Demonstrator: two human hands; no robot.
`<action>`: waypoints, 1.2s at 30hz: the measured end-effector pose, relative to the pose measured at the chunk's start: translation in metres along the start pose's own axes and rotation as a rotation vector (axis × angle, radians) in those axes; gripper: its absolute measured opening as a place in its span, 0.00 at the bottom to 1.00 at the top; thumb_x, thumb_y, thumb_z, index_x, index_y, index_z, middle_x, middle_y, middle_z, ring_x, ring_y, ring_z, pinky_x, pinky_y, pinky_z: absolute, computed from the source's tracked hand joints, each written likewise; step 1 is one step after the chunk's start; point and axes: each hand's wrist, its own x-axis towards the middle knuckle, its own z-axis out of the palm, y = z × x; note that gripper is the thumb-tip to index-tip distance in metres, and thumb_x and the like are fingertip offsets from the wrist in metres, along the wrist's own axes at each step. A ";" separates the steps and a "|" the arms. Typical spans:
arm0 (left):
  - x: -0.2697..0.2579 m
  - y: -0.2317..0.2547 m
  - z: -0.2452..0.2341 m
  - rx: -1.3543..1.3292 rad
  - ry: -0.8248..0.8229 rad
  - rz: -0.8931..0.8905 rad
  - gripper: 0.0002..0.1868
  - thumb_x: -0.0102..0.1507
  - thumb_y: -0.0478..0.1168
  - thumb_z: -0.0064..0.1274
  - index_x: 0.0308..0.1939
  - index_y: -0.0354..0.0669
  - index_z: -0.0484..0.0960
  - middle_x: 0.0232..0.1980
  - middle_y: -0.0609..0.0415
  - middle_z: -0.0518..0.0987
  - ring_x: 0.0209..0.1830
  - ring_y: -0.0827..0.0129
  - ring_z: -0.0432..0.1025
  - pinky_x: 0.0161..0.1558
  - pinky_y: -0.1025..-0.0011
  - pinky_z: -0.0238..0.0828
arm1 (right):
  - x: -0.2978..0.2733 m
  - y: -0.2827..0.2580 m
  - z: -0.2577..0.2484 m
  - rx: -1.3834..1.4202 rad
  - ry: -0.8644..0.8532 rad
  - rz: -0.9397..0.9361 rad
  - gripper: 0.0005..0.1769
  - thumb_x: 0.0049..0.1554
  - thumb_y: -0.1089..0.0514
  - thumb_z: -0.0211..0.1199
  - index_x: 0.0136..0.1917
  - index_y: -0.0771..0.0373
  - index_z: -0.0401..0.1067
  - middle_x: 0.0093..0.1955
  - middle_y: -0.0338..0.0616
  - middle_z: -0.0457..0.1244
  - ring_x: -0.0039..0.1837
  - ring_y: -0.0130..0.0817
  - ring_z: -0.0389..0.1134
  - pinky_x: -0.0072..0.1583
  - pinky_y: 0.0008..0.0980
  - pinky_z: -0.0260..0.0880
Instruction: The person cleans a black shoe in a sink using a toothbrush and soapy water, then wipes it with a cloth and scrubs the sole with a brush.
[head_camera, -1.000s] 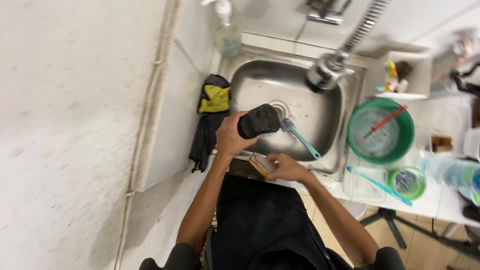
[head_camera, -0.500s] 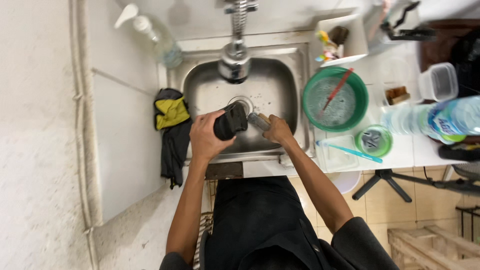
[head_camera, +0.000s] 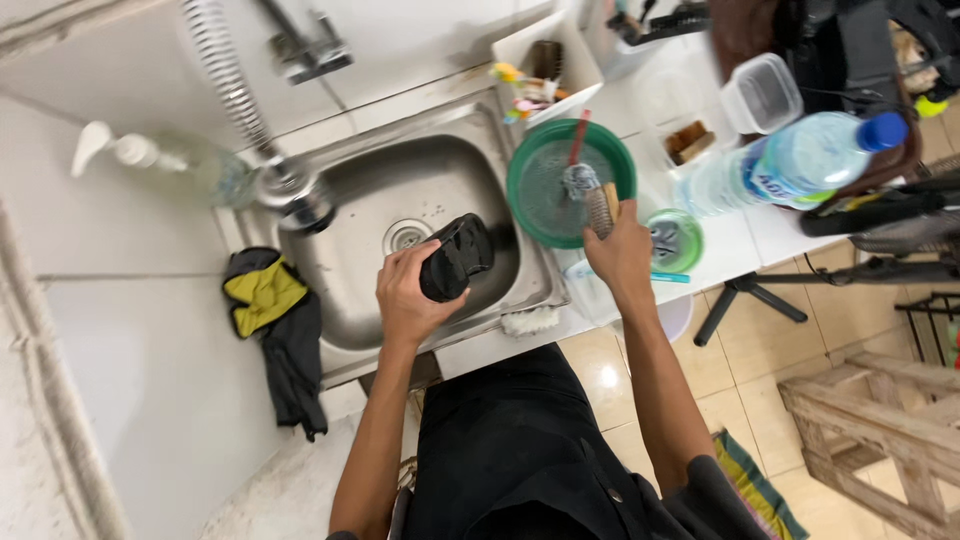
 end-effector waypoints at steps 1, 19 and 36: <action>0.005 0.000 0.003 0.022 -0.024 0.008 0.42 0.46 0.56 0.80 0.64 0.59 0.85 0.66 0.70 0.86 0.66 0.66 0.76 0.61 0.58 0.74 | 0.001 -0.007 -0.008 -0.105 0.009 -0.070 0.30 0.55 0.47 0.73 0.65 0.62 0.70 0.55 0.68 0.71 0.62 0.74 0.73 0.61 0.72 0.71; 0.050 0.066 0.038 0.225 -0.089 0.003 0.45 0.42 0.52 0.80 0.64 0.56 0.85 0.65 0.66 0.85 0.64 0.60 0.76 0.63 0.56 0.75 | 0.081 -0.029 0.103 -0.468 -0.405 -0.311 0.36 0.66 0.53 0.60 0.85 0.49 0.61 0.66 0.71 0.67 0.65 0.73 0.74 0.62 0.61 0.77; 0.065 0.063 0.033 0.175 -0.124 -0.065 0.44 0.48 0.52 0.81 0.67 0.51 0.83 0.68 0.58 0.84 0.66 0.56 0.75 0.64 0.53 0.74 | 0.089 -0.061 0.106 -0.395 -0.295 -0.384 0.52 0.67 0.48 0.65 0.88 0.79 0.44 0.72 0.90 0.61 0.66 0.77 0.74 0.64 0.63 0.77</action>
